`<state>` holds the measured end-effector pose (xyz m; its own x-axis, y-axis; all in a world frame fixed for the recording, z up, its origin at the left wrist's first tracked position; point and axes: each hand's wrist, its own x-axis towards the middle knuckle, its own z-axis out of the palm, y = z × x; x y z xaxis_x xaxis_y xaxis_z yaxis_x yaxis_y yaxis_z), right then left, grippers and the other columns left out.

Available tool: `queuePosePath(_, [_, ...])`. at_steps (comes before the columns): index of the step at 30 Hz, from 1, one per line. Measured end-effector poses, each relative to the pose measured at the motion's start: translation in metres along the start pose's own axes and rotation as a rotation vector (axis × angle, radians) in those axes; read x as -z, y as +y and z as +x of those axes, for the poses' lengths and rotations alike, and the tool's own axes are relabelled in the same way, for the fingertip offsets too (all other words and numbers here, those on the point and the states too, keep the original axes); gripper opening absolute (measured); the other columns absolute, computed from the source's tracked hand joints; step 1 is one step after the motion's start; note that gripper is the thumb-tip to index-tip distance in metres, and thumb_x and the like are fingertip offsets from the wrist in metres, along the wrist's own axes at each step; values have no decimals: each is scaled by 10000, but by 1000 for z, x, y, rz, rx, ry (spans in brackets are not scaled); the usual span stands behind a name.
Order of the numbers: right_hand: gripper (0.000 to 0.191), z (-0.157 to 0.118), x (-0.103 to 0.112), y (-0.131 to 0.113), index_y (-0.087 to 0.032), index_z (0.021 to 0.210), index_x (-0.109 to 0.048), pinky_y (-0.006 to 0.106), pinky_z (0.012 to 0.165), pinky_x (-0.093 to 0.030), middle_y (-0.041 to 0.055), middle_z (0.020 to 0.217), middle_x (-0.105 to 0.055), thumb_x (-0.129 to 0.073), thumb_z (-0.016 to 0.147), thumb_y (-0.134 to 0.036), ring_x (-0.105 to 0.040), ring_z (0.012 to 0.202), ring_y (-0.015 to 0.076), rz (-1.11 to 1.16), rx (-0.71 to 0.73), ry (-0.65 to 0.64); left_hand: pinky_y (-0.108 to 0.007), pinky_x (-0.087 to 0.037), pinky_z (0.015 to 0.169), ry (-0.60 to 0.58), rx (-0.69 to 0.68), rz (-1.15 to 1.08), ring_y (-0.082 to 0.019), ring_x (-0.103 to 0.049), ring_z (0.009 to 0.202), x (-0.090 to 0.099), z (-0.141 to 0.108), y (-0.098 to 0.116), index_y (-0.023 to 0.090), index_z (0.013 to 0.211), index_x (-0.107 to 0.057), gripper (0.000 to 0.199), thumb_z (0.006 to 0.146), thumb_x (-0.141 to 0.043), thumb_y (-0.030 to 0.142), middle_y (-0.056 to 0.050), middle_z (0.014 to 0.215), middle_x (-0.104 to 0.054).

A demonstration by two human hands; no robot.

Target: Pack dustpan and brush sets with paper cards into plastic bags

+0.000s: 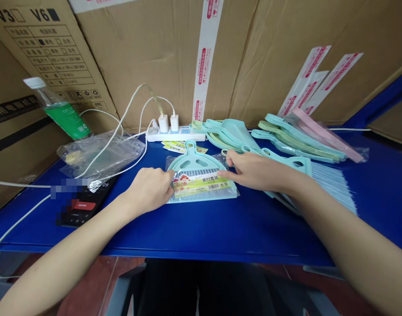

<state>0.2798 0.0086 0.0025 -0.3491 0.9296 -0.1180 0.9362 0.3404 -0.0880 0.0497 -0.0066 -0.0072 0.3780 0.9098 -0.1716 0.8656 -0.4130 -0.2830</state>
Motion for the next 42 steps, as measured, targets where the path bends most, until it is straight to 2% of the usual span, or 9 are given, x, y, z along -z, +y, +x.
queuePosePath(4, [212, -2, 3, -1, -225, 859, -417, 325, 542, -367, 12, 583, -585, -521, 828, -407, -575, 570, 219, 121, 22, -178, -356, -466, 655, 33, -11, -38, -283, -682, 721, 0, 0, -3, 176, 812, -625, 188, 820, -443, 226, -92, 681, -683])
queuePosePath(6, [145, -1, 4, -2, -214, 918, -419, 322, 563, -383, -13, 550, -592, -513, 823, -272, -608, 578, 216, 181, -1, -234, -344, -450, 641, 25, -27, -50, -272, -674, 706, 1, 1, -5, 185, 770, -610, 169, 810, -448, 216, -75, 656, -666])
queuePosePath(9, [255, 0, 4, -3, -208, 980, -410, 302, 589, -391, -38, 530, -609, -457, 764, -81, -646, 640, 211, 234, -5, -250, -329, -406, 595, 6, -69, -87, -263, -654, 677, 2, 1, -8, 201, 722, -577, 154, 795, -442, 201, -50, 615, -627])
queuePosePath(16, [198, 8, -1, 1, -199, 1000, -397, 296, 563, -436, -40, 713, -583, -447, 818, -139, -615, 510, 149, 465, -78, -30, -282, -306, 527, -22, -148, -284, -161, -562, 529, 3, 1, -15, 224, 609, -404, 172, 758, -454, 154, 35, 496, -523])
queuePosePath(21, [242, 26, -11, 5, -197, 1045, -438, 306, 585, -501, 29, 836, -607, -510, 886, -365, -629, 721, 194, 764, -129, 186, -248, -343, 522, -79, -172, -422, -134, -582, 482, 4, 0, -14, 225, 601, -350, 207, 761, -432, 122, 66, 439, -535])
queuePosePath(24, [283, 34, -18, 2, -191, 1134, -449, 322, 615, -556, 88, 1002, -636, -501, 915, -361, -648, 795, 193, 1115, -164, 161, -238, -357, 535, -68, -201, -460, -130, -603, 496, 4, 1, -13, 224, 611, -352, 197, 766, -421, 123, 70, 454, -562])
queuePosePath(30, [220, 31, -30, -16, -191, 1004, -609, 364, 900, -548, 75, 1046, -715, -625, 799, -115, -659, 1013, 197, 1545, -48, 57, -241, -368, 545, -30, -244, -485, -133, -590, 494, 2, -1, -11, 228, 642, -357, 174, 789, -405, 149, 64, 477, -573])
queuePosePath(36, [431, 23, -28, -38, -222, 1193, -529, 379, 896, -556, 57, 1077, -721, -548, 809, -26, -678, 978, 175, 1606, -115, 40, -240, -340, 533, 48, -395, -519, -117, -515, 498, -1, 1, -10, 225, 682, -384, 140, 819, -387, 196, 48, 545, -546])
queuePosePath(42, [447, 13, -6, -24, -184, 1285, -434, 358, 789, -577, 90, 1073, -708, -444, 857, -58, -693, 928, 193, 1449, -150, 256, -243, -304, 519, 170, -528, -512, -99, -380, 458, 1, -2, -8, 225, 666, -371, 161, 826, -377, 211, 64, 527, -431])
